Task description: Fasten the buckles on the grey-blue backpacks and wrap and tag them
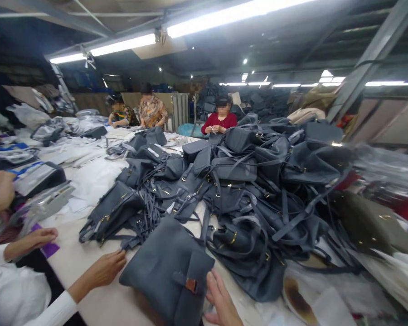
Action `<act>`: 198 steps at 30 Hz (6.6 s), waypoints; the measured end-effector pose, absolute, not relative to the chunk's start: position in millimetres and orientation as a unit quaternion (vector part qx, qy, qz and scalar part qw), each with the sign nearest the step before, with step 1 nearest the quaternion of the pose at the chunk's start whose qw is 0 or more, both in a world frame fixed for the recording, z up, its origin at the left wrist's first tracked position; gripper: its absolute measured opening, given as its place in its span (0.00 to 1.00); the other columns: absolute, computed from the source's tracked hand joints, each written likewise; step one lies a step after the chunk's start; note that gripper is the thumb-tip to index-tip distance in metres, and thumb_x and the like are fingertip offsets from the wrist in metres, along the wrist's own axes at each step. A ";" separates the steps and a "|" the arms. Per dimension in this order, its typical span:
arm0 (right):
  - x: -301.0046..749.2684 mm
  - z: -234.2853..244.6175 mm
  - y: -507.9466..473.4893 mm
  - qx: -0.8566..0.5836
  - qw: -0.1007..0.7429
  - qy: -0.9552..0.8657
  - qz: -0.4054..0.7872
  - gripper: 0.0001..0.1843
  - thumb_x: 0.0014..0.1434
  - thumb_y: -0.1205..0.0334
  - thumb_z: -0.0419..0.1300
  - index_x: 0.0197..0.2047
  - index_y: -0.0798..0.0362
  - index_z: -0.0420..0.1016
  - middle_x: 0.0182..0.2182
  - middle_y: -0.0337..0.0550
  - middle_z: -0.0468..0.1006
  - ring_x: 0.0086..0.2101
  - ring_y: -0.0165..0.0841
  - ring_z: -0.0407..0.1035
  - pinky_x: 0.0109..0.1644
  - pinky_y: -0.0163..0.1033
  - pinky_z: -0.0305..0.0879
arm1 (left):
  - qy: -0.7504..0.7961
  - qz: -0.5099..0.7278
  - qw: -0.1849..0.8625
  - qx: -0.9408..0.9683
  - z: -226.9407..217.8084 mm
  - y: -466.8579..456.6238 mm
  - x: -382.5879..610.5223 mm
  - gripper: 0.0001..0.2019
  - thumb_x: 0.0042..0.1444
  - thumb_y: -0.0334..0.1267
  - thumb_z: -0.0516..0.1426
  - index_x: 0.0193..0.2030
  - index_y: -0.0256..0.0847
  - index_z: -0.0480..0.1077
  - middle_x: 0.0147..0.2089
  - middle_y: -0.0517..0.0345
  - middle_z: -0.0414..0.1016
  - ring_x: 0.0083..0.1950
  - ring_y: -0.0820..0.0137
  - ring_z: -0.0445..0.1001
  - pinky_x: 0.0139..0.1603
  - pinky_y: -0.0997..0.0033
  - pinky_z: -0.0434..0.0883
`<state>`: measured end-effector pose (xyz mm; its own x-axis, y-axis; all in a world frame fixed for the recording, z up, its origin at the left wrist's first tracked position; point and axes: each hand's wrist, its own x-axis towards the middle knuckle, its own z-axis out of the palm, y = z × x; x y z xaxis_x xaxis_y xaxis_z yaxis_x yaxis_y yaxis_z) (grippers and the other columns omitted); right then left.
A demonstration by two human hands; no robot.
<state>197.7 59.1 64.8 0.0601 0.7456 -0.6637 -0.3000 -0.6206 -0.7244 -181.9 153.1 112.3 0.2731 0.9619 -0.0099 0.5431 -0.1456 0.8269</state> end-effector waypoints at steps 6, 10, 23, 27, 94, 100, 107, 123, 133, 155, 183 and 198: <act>186.8 21.4 24.3 -0.655 0.329 -0.274 0.623 0.57 0.34 0.24 0.63 0.61 0.50 0.65 0.60 0.63 0.67 0.57 0.55 0.64 0.45 0.49 0.69 | 0.560 0.232 0.424 0.673 108.8 71.7 -85.4 0.13 0.55 0.48 0.55 0.23 0.47 0.67 0.25 0.60 0.68 0.33 0.64 0.70 0.35 0.67 0.67; 183.2 4.1 4.3 -0.671 0.335 -0.258 0.609 0.58 0.34 0.26 0.63 0.62 0.56 0.63 0.56 0.64 0.70 0.50 0.52 0.70 0.43 0.47 0.70 | 0.606 0.234 0.446 0.616 110.7 55.2 -39.9 0.08 0.58 0.41 0.51 0.36 0.41 0.68 0.35 0.56 0.72 0.35 0.67 0.70 0.41 0.67 0.68; 172.2 36.5 -27.3 -0.724 0.417 -0.375 0.401 0.17 0.49 0.48 0.64 0.39 0.49 0.77 0.35 0.45 0.79 0.33 0.40 0.71 0.39 0.43 0.68 | 0.537 0.200 0.686 0.448 62.5 67.4 31.8 0.18 0.45 0.48 0.61 0.33 0.33 0.71 0.21 0.62 0.68 0.15 0.76 0.62 0.14 0.76 0.60; 176.4 53.9 -39.8 -0.678 0.391 -0.297 0.547 0.23 0.48 0.37 0.64 0.28 0.50 0.73 0.22 0.39 0.75 0.24 0.34 0.69 0.23 0.35 0.61 | 0.509 0.225 0.736 0.385 76.1 52.0 29.9 0.27 0.42 0.56 0.63 0.38 0.32 0.72 0.26 0.58 0.72 0.20 0.76 0.66 0.17 0.77 0.64; 187.4 146.3 -45.6 -0.464 0.626 -0.001 0.627 0.34 0.48 0.55 0.73 0.57 0.54 0.71 0.39 0.52 0.84 0.37 0.46 0.78 0.39 0.49 0.75 | 0.377 0.060 0.763 0.521 173.1 72.6 45.2 0.18 0.39 0.34 0.65 0.29 0.41 0.57 0.22 0.70 0.67 0.18 0.79 0.66 0.16 0.82 0.66; 185.4 146.4 -50.5 -0.468 0.634 0.022 0.614 0.36 0.48 0.56 0.73 0.58 0.54 0.69 0.40 0.51 0.84 0.37 0.46 0.78 0.40 0.51 0.75 | 0.349 0.032 0.784 0.512 167.9 75.4 42.9 0.13 0.43 0.36 0.61 0.31 0.41 0.58 0.23 0.67 0.70 0.18 0.79 0.68 0.19 0.80 0.68; 183.2 149.5 -50.0 -0.473 0.630 0.031 0.615 0.37 0.47 0.58 0.73 0.58 0.55 0.68 0.39 0.52 0.84 0.37 0.47 0.79 0.38 0.51 0.76 | 0.394 0.020 0.622 0.676 190.8 71.4 42.5 0.24 0.35 0.38 0.70 0.29 0.42 0.56 0.22 0.74 0.58 0.21 0.81 0.55 0.16 0.83 0.51; 180.7 149.6 -50.1 -0.476 0.625 0.037 0.618 0.28 0.46 0.56 0.74 0.49 0.56 0.76 0.39 0.53 0.84 0.37 0.48 0.79 0.41 0.54 0.76 | 0.335 -0.001 0.773 0.538 170.8 81.2 42.6 0.16 0.40 0.32 0.61 0.30 0.42 0.56 0.21 0.72 0.64 0.19 0.78 0.65 0.18 0.80 0.67; 180.7 149.0 -51.4 -0.473 0.622 0.036 0.622 0.29 0.47 0.56 0.74 0.51 0.55 0.76 0.41 0.53 0.84 0.39 0.48 0.79 0.42 0.55 0.76 | 0.373 0.003 0.739 0.561 174.6 75.9 46.4 0.16 0.43 0.37 0.62 0.29 0.42 0.56 0.20 0.68 0.69 0.17 0.76 0.67 0.16 0.80 0.65; 177.7 150.6 -54.5 -0.491 0.620 0.043 0.610 0.28 0.45 0.56 0.74 0.49 0.55 0.75 0.39 0.49 0.84 0.38 0.46 0.79 0.41 0.53 0.77 | 0.384 0.011 0.677 0.628 170.6 69.1 37.6 0.08 0.45 0.33 0.58 0.29 0.41 0.60 0.20 0.69 0.65 0.20 0.76 0.67 0.18 0.80 0.64; 173.0 149.6 -53.6 -0.518 0.624 0.035 0.584 0.27 0.44 0.56 0.75 0.47 0.53 0.76 0.39 0.47 0.84 0.38 0.45 0.78 0.39 0.49 0.76 | 0.397 -0.006 0.697 0.597 169.8 72.3 36.5 0.05 0.45 0.32 0.56 0.29 0.39 0.62 0.19 0.67 0.68 0.19 0.75 0.69 0.18 0.78 0.69; 167.9 147.3 -58.2 -0.561 0.605 0.005 0.565 0.24 0.44 0.52 0.74 0.42 0.54 0.74 0.34 0.43 0.84 0.31 0.39 0.77 0.33 0.43 0.74 | 0.412 0.037 0.539 0.734 167.5 54.8 38.2 0.05 0.47 0.26 0.51 0.28 0.40 0.63 0.23 0.65 0.67 0.24 0.74 0.66 0.24 0.77 0.56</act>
